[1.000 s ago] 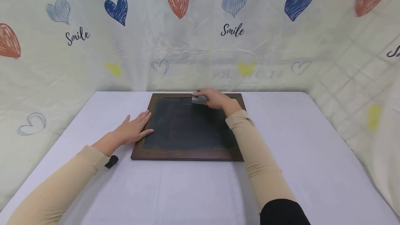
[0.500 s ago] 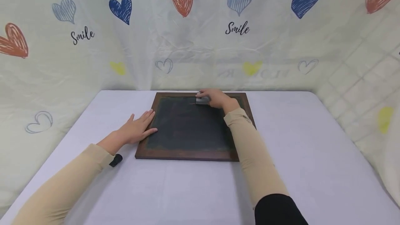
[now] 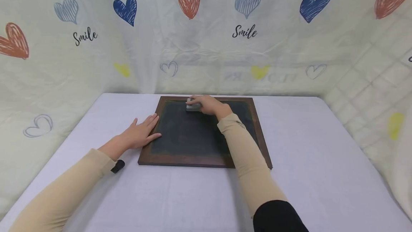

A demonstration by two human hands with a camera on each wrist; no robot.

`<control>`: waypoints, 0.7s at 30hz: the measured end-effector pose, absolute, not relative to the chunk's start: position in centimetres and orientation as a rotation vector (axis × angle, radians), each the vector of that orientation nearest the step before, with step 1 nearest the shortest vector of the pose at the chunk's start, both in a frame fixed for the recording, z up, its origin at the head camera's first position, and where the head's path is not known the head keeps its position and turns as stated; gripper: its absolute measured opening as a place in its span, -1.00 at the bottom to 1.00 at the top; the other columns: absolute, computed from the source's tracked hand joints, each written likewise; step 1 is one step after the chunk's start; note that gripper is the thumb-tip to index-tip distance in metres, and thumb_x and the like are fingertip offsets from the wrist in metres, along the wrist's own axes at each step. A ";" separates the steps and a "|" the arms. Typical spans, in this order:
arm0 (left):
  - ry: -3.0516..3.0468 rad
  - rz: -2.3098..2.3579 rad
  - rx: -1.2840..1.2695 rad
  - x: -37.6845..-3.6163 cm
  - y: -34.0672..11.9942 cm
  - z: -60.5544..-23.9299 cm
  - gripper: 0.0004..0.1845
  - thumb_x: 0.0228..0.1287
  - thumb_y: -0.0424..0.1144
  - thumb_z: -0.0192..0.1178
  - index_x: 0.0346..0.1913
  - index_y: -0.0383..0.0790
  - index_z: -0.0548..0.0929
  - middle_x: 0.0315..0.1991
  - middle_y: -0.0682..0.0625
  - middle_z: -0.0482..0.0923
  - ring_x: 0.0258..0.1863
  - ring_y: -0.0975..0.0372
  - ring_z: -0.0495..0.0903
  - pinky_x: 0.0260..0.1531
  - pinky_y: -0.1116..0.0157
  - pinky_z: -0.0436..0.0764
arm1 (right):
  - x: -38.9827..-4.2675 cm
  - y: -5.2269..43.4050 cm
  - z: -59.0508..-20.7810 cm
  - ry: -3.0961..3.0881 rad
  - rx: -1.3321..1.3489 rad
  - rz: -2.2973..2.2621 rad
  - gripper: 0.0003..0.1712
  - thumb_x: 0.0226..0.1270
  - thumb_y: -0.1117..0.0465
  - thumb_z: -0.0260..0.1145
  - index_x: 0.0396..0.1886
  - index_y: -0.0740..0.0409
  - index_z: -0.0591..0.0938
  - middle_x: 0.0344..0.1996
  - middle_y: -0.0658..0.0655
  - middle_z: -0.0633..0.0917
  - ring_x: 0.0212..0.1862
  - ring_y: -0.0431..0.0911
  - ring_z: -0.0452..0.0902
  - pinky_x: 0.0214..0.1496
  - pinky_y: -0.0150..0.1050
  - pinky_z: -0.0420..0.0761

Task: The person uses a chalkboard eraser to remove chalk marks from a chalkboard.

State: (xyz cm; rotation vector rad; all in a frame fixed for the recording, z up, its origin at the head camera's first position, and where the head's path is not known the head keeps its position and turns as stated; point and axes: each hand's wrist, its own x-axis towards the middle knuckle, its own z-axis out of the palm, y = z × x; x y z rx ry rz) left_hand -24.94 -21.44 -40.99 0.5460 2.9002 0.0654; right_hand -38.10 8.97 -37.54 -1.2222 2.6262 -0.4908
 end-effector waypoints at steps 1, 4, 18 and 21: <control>2.897 0.063 0.551 -24.9 -21.5 -41.1 -0.11 0.62 0.23 -0.12 0.65 -0.35 -0.09 0.66 -0.21 -0.19 0.62 -0.03 -0.11 0.44 -0.34 -0.11 | -38.1 9.9 -37.5 2.617 -1.195 -0.505 -0.29 0.41 0.59 0.22 0.51 0.16 0.43 0.59 0.26 0.18 0.48 0.25 0.27 0.12 0.00 0.53; 2.896 0.076 0.558 -24.9 -21.5 -41.2 -0.11 0.62 0.23 -0.12 0.65 -0.35 -0.09 0.66 -0.21 -0.19 0.62 -0.04 -0.11 0.44 -0.34 -0.11 | -38.4 13.0 -37.3 2.619 -1.125 -0.536 -0.29 0.38 0.60 0.25 0.50 0.21 0.44 0.58 0.29 0.18 0.52 0.28 0.16 0.18 0.08 0.54; 2.901 0.062 0.552 -24.8 -21.2 -40.9 -0.12 0.62 0.21 -0.11 0.65 -0.36 -0.08 0.65 -0.22 -0.18 0.62 -0.05 -0.11 0.44 -0.34 -0.11 | -38.3 15.8 -36.8 2.669 -1.037 -0.557 -0.29 0.33 0.68 0.17 0.47 0.30 0.44 0.55 0.36 0.22 0.46 0.33 0.25 -0.12 -0.06 0.44; 2.905 0.060 0.545 -24.7 -21.3 -41.0 -0.12 0.62 0.21 -0.10 0.65 -0.36 -0.08 0.65 -0.22 -0.18 0.62 -0.05 -0.11 0.44 -0.34 -0.11 | -38.2 12.5 -37.3 2.682 -1.065 -0.524 -0.27 0.35 0.66 0.15 0.50 0.21 0.44 0.58 0.28 0.21 0.20 0.22 0.49 -0.23 -0.12 0.34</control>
